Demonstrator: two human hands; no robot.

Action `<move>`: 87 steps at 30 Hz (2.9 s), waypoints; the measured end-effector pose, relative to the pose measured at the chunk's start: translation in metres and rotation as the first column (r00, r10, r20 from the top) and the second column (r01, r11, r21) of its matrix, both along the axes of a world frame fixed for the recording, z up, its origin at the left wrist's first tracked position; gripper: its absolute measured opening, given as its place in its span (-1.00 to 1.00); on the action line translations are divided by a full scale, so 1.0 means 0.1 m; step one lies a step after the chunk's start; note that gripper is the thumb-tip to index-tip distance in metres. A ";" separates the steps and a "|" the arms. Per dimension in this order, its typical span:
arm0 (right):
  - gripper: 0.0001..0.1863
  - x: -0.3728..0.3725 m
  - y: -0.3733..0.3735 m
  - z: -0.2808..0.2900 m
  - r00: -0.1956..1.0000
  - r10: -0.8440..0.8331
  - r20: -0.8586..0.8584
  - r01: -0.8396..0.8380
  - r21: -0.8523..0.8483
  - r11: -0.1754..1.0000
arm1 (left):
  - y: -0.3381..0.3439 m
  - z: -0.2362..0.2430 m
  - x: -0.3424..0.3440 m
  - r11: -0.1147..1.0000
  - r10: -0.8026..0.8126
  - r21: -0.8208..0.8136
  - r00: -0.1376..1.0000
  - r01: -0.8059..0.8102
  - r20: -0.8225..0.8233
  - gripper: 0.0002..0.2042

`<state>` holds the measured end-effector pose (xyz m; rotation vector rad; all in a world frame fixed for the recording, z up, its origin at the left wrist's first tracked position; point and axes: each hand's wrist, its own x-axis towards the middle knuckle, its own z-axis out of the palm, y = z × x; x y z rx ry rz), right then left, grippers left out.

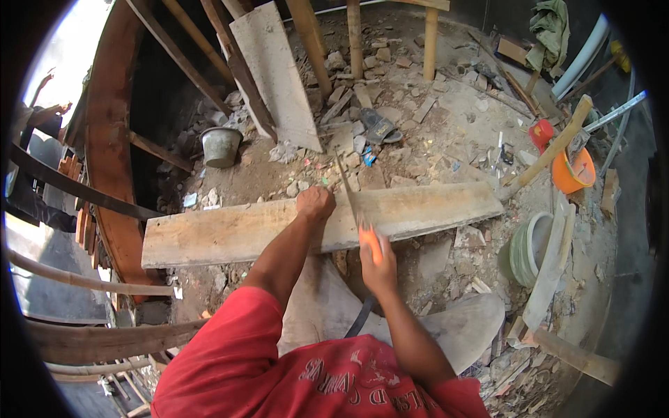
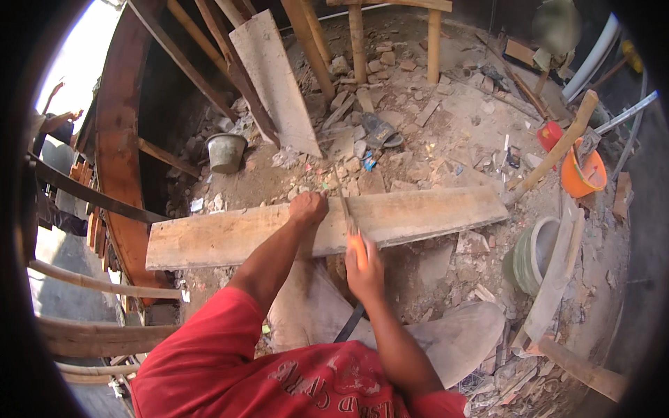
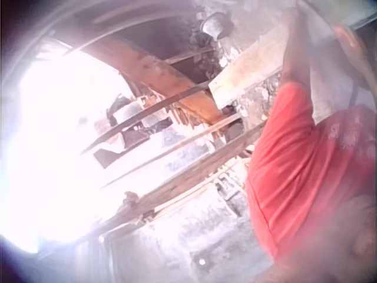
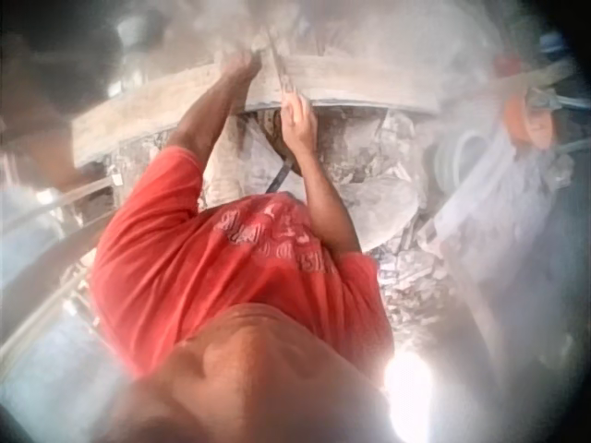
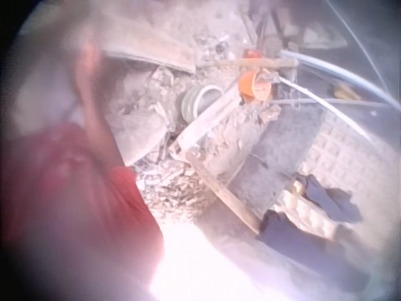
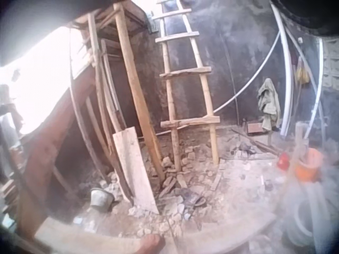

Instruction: The person saws a wooden plank with a hand saw, then stacks bricks on the ground. They pick up a plastic basin and walk through the construction site.

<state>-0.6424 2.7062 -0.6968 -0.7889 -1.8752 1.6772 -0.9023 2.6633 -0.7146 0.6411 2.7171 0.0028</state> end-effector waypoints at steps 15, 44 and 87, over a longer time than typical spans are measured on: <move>-0.59 0.88 -0.31 0.08 1.000 0.009 -0.028 -0.016 -0.252 0.968 | -0.08 -0.14 -0.12 0.999 0.038 0.002 0.998 -0.038 0.057 -0.47; -0.62 0.32 -0.03 0.16 1.000 -0.024 -0.013 0.022 -0.123 0.992 | 0.04 -0.47 -0.26 0.996 -0.020 -0.082 0.994 0.029 0.107 -0.44; -0.57 1.24 -0.25 0.31 0.995 0.090 0.030 -0.086 -0.105 0.991 | 0.03 -0.36 -0.30 1.000 -0.017 -0.006 0.999 0.017 0.046 -0.39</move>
